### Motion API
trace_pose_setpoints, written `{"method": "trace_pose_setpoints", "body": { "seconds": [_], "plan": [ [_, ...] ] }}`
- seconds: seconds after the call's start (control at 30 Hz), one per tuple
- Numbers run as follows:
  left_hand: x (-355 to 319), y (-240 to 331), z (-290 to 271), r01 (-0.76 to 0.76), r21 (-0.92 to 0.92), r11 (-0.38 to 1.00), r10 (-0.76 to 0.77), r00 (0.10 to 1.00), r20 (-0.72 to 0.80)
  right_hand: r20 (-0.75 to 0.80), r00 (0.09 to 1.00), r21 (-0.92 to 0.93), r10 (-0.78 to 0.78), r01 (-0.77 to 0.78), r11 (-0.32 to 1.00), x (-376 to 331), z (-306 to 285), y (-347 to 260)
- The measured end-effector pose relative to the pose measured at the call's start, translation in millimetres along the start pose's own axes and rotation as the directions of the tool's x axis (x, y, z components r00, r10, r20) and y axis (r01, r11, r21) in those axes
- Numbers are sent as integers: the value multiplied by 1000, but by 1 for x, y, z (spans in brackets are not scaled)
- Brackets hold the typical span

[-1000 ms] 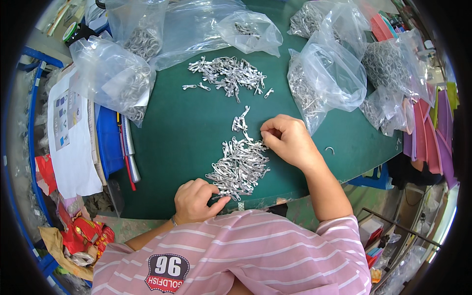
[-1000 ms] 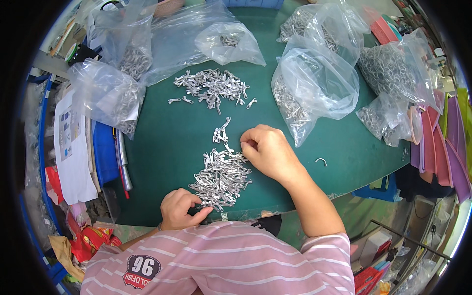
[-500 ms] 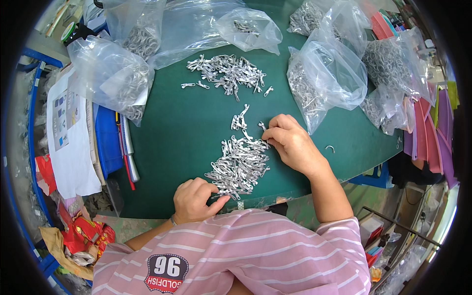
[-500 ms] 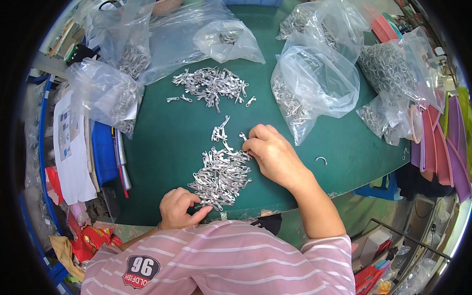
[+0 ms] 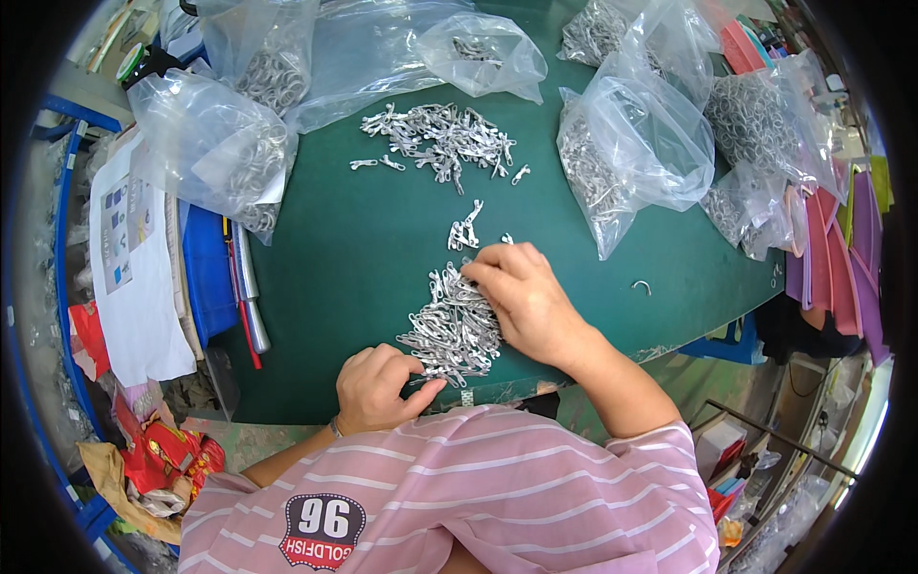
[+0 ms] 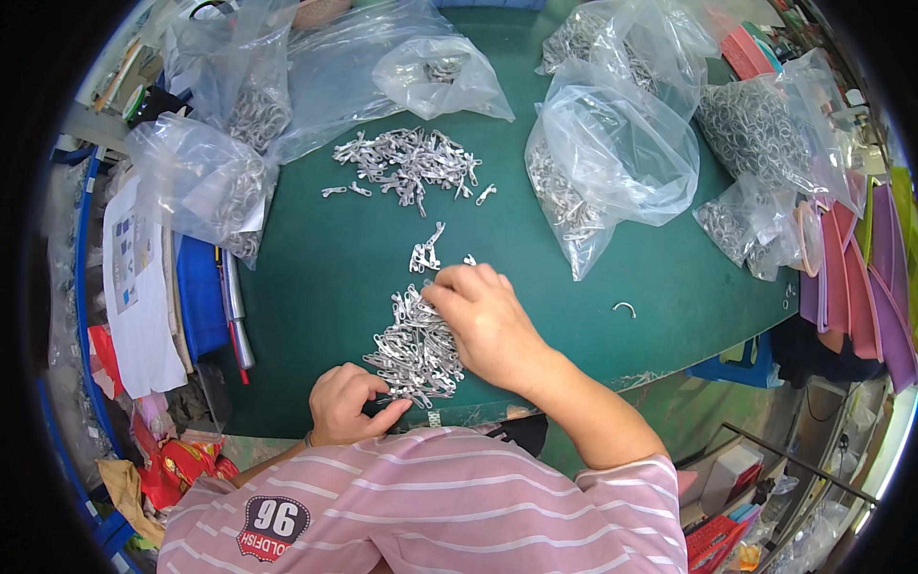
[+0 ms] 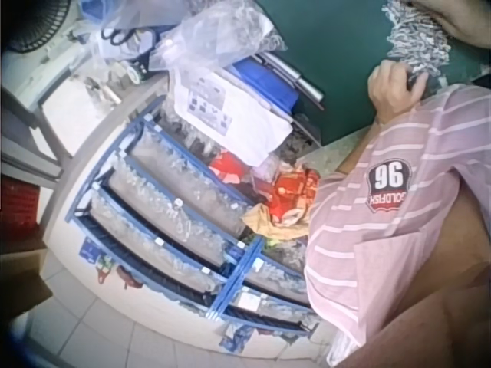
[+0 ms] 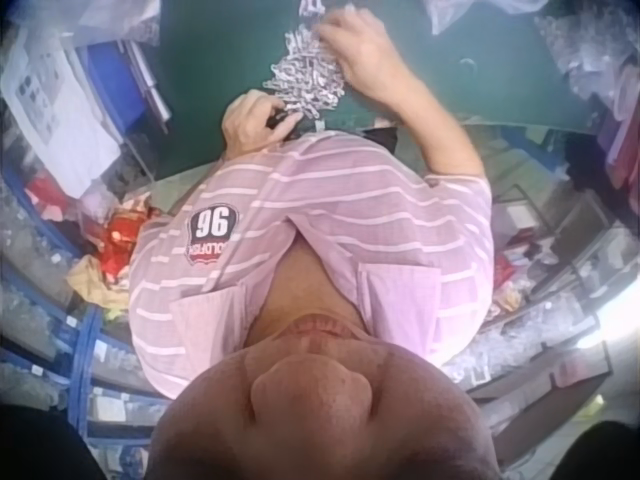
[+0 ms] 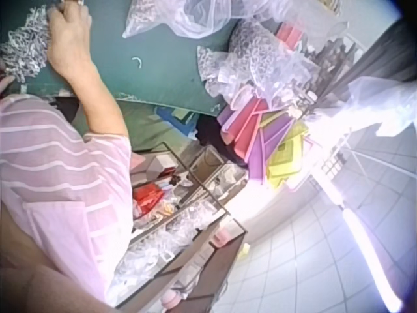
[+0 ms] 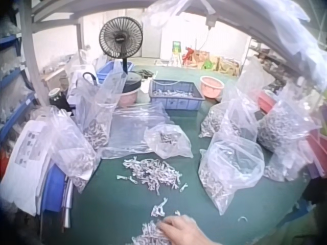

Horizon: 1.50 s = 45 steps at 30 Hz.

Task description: The person sorts metal zipper pulls on a table by hand, arranging them into small groups before placing them into a plastic bag.

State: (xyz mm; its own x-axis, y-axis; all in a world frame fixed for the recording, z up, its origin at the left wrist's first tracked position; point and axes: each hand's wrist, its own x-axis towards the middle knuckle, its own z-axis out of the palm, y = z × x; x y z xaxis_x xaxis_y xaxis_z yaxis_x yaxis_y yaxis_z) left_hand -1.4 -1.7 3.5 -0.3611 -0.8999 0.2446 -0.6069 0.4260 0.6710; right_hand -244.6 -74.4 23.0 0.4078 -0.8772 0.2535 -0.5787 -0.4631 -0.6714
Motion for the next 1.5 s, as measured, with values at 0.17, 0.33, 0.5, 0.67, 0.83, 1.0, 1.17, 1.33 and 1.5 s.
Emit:
{"method": "trace_pose_setpoints", "body": {
  "seconds": [0.17,0.33,0.5,0.67,0.83,1.0,1.17,1.33,1.5],
  "plan": [
    [-2,-2,1,0,-9,1000,0,1000,2,138,989,104,-58,44,994,-11,-2,-6],
    [0,-3,2,-38,7,999,38,999,-30,-188,979,-175,74,-108,979,16,-15,9],
    [0,-3,1,-36,14,999,36,999,-29,-39,953,-37,302,-303,952,21,-23,13],
    [0,-3,2,-32,10,999,33,999,-32,54,843,159,535,-536,829,22,-25,5],
    [1,-3,1,-48,13,999,48,998,-37,-58,958,10,280,-280,960,16,-40,23],
    [1,-3,1,-42,12,999,42,999,-31,67,998,-76,22,-17,997,9,-30,25],
    [0,-3,2,-36,13,999,37,999,-32,160,987,32,15,-21,999,20,-38,21],
    [2,-4,3,-63,9,998,63,997,-38,-19,990,-183,-141,135,974,54,-19,42],
    [-2,-2,0,-6,-14,1000,6,1000,-3,27,998,-219,-57,61,974,49,-26,44]
  ]
}}
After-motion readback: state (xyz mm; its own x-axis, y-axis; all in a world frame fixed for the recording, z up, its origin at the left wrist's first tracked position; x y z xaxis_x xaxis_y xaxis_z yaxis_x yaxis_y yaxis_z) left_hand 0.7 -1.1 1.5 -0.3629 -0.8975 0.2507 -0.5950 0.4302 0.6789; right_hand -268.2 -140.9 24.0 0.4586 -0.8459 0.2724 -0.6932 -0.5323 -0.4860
